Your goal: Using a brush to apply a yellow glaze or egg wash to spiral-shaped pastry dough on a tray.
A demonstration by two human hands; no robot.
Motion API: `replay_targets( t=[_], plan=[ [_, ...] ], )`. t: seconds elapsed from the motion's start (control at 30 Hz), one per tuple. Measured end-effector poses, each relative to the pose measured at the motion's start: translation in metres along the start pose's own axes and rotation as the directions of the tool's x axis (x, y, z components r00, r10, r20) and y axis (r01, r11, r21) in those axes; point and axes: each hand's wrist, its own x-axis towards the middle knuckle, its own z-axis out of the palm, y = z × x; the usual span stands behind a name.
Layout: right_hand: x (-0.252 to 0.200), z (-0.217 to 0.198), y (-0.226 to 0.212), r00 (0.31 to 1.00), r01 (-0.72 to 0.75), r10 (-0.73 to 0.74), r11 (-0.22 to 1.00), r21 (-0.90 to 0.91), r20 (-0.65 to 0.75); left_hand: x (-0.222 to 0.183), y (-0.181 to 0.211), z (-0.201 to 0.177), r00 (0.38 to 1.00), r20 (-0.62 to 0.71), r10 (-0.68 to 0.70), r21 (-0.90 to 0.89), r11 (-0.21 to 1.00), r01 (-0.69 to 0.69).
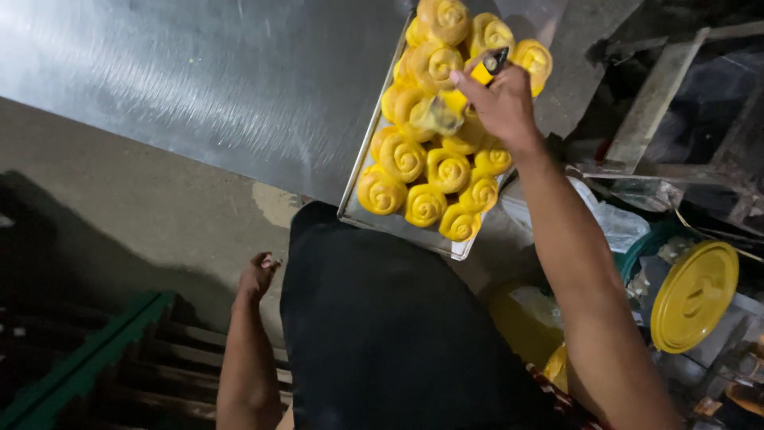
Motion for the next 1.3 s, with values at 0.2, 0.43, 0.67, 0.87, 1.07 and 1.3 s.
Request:
replay_targets(
  t=[0.2, 0.43, 0.67, 0.87, 1.07, 1.3],
  plan=[
    [-0.018, 0.037, -0.029, 0.910, 0.415, -0.252, 0.579, -0.702, 0.330, 0.019, -0.035, 0.003, 0.979, -0.097, 0.181, 0.044, 0.983, -0.177],
    [-0.082, 0.037, -0.030, 0.550, 0.780, -0.398, -0.068, -0.622, 0.734, 0.020, -0.046, 0.019, 0.993, -0.093, 0.066, 0.035, 0.997, -0.063],
    [-0.103, 0.024, -0.022, 0.490, 0.868, -0.389, 0.131, -0.479, 0.780, 0.025, -0.042, 0.016, 0.992, -0.068, 0.107, 0.078, 0.992, -0.102],
    [-0.027, 0.025, -0.020, 0.953, 0.218, -0.065, 0.824, -0.523, 0.295, 0.037, -0.031, 0.006, 0.982, -0.071, 0.176, -0.011, 0.984, -0.178],
    [0.018, 0.052, -0.054, 0.917, 0.397, -0.229, 0.599, -0.695, 0.326, 0.035, -0.020, -0.005, 0.960, -0.127, 0.251, 0.099, 0.966, -0.239],
    [-0.002, 0.054, -0.072, 0.764, 0.476, 0.019, 0.657, -0.585, 0.644, 0.033, -0.039, 0.013, 0.981, -0.110, 0.162, -0.024, 0.986, -0.166]
  ],
)
